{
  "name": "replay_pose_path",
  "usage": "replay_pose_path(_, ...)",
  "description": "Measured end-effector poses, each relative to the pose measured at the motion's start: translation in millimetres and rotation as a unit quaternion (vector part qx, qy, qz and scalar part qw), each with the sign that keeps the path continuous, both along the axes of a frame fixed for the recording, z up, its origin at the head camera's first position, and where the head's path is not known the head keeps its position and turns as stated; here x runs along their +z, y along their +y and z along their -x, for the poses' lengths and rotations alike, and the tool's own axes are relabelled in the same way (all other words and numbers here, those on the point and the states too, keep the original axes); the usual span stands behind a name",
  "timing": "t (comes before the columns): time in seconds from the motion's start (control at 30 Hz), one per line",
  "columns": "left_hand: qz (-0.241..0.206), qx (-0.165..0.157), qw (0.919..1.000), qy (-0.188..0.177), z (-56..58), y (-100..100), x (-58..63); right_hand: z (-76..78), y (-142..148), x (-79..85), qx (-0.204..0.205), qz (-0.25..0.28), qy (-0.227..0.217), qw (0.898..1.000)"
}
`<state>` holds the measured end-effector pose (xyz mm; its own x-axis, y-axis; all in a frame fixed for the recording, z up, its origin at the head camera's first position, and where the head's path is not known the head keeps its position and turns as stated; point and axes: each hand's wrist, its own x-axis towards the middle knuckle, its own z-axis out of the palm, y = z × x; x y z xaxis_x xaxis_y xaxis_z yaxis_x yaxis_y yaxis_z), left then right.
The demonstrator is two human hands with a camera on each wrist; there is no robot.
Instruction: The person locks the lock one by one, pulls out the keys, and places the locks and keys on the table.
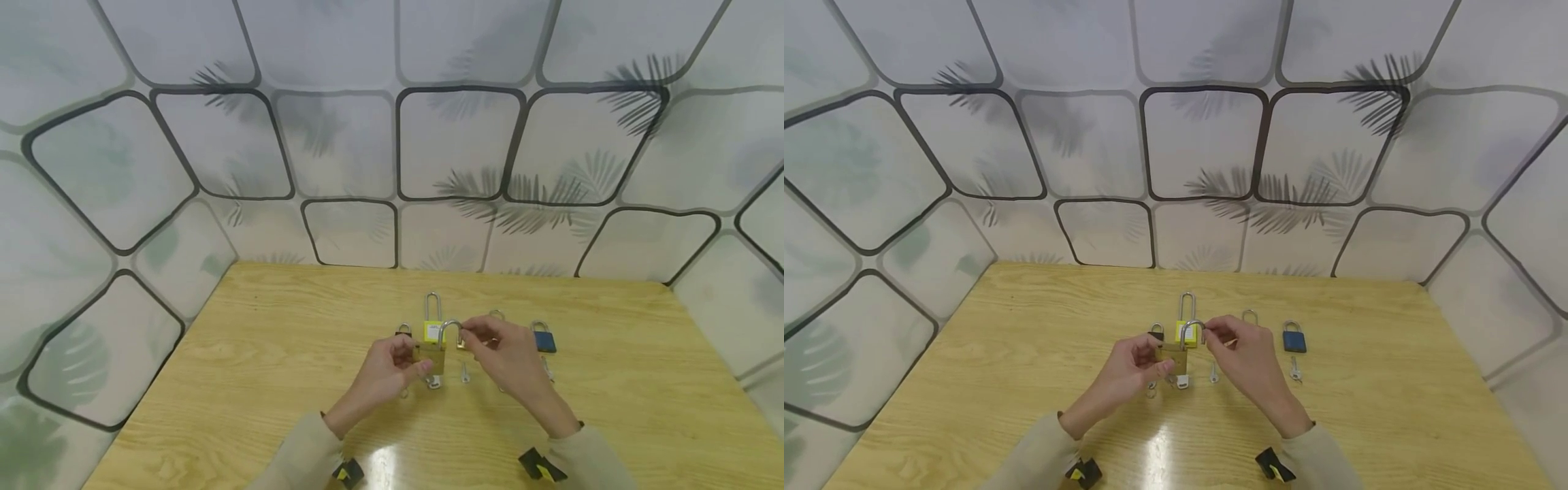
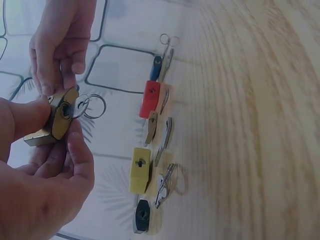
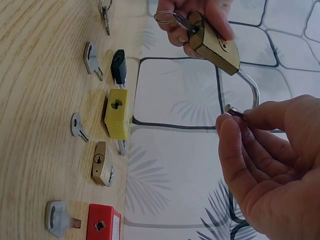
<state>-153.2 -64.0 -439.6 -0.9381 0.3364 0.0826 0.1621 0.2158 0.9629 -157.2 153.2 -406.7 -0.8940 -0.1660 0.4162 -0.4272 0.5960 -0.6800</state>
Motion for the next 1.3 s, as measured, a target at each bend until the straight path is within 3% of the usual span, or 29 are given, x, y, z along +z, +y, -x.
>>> replay_pose_path(0.47, 0.010, -0.014, 0.9999, 0.000, 0.6, 9.7, -0.9, -1.0, -6.2, -0.8, 0.018, 0.029, -0.100, 0.994)
replay_pose_path(0.7, 0.012, -0.019, 0.9997, 0.000, -1.6, 14.8, 1.8, -2.0, -12.1, 0.6, 0.026, 0.032, -0.107, 0.993)
replay_pose_path(0.97, 0.007, -0.028, 0.9996, 0.007, -14.0, 15.6, 28.6, -3.2, -16.5, 3.3, 0.051, 0.052, -0.111, 0.991)
replay_pose_path(1.3, 0.019, -0.019, 0.9996, 0.007, -15.3, 15.3, 26.0, -7.4, -19.7, 4.4, 0.076, 0.097, -0.138, 0.983)
